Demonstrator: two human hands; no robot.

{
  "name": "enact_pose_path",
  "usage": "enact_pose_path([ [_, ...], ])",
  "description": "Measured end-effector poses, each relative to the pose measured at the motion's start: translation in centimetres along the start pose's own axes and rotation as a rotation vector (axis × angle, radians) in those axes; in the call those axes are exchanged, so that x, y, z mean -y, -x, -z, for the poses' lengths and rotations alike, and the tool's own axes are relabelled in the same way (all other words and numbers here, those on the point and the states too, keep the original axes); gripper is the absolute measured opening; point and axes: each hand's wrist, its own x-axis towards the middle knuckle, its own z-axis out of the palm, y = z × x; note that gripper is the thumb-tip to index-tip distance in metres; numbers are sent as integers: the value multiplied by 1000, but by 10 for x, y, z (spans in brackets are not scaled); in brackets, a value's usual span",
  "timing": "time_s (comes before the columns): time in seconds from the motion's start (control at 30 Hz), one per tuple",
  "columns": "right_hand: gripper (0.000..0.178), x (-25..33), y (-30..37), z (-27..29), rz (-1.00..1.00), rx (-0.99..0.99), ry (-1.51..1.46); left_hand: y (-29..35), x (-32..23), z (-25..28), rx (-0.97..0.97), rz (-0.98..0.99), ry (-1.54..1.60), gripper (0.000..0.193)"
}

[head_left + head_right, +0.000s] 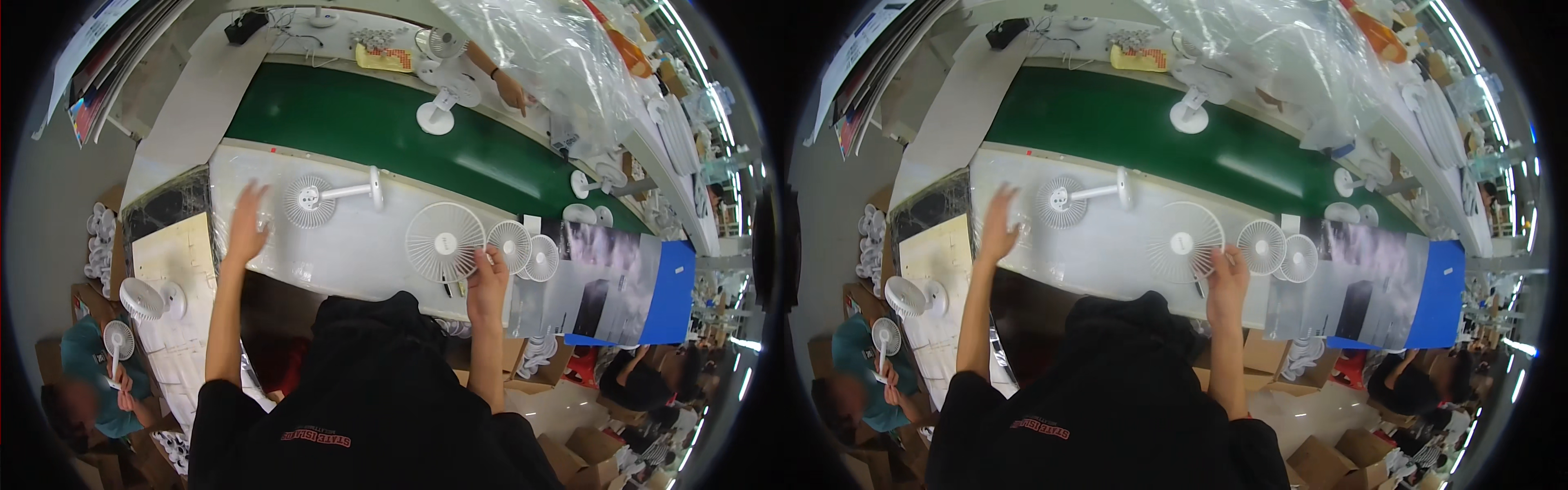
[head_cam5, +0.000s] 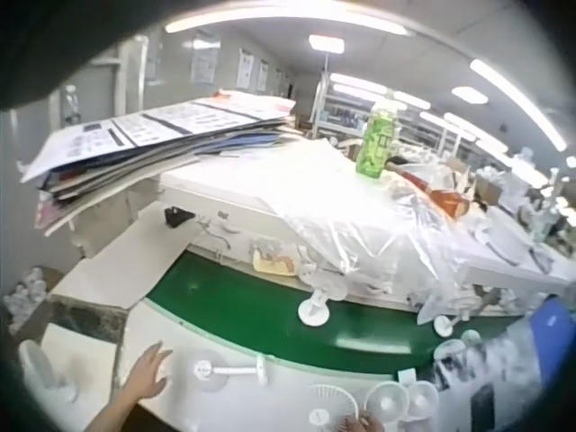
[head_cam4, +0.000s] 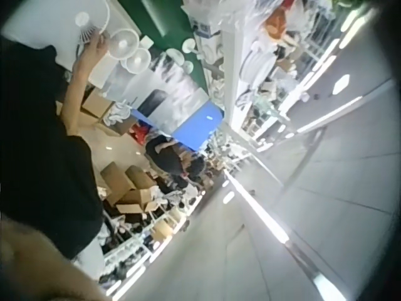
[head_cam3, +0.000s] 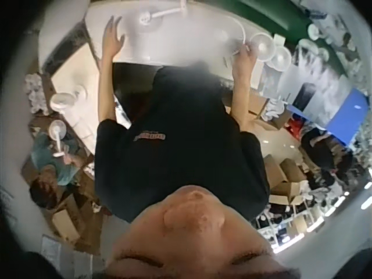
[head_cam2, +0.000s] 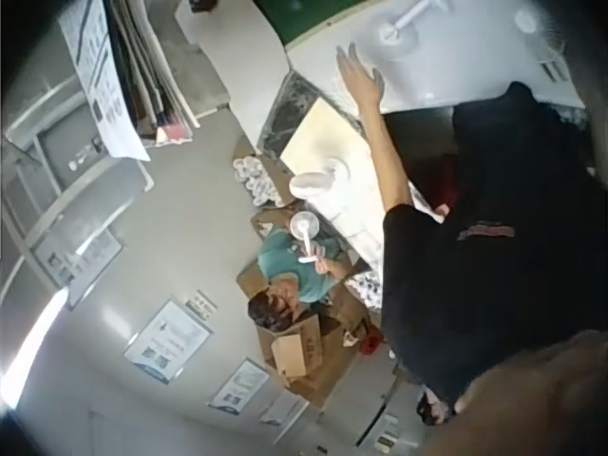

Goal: Assembling and inspecting small portable electric fans at a workbench.

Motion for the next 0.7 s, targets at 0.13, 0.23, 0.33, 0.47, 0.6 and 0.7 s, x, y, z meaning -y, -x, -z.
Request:
enact_pose_path([
  [0.13, 18, 10, 14, -7, 26, -30, 159, -26, 4, -64, 189, -62, 139, 72],
  [0.23, 17, 6, 20, 8, 25, -73, 205, -42, -8, -82, 231, 8, 201, 65],
  [0.33, 16, -9, 24, 37, -22, -125, 209, -51, -23, -85, 184, -71, 31, 54],
  [0.47, 17, -29, 27, 53, -109, -145, 116, -55, -28, -82, 273, -126, -15, 41],
  [0.6, 18, -45, 23, 54, -180, -143, 106, -70, -70, -39, 510, -8, 25, 30],
  [0.7, 18, -58, 16, 48, -221, -123, 135, -83, -104, -9, 706, 144, 79, 25],
])
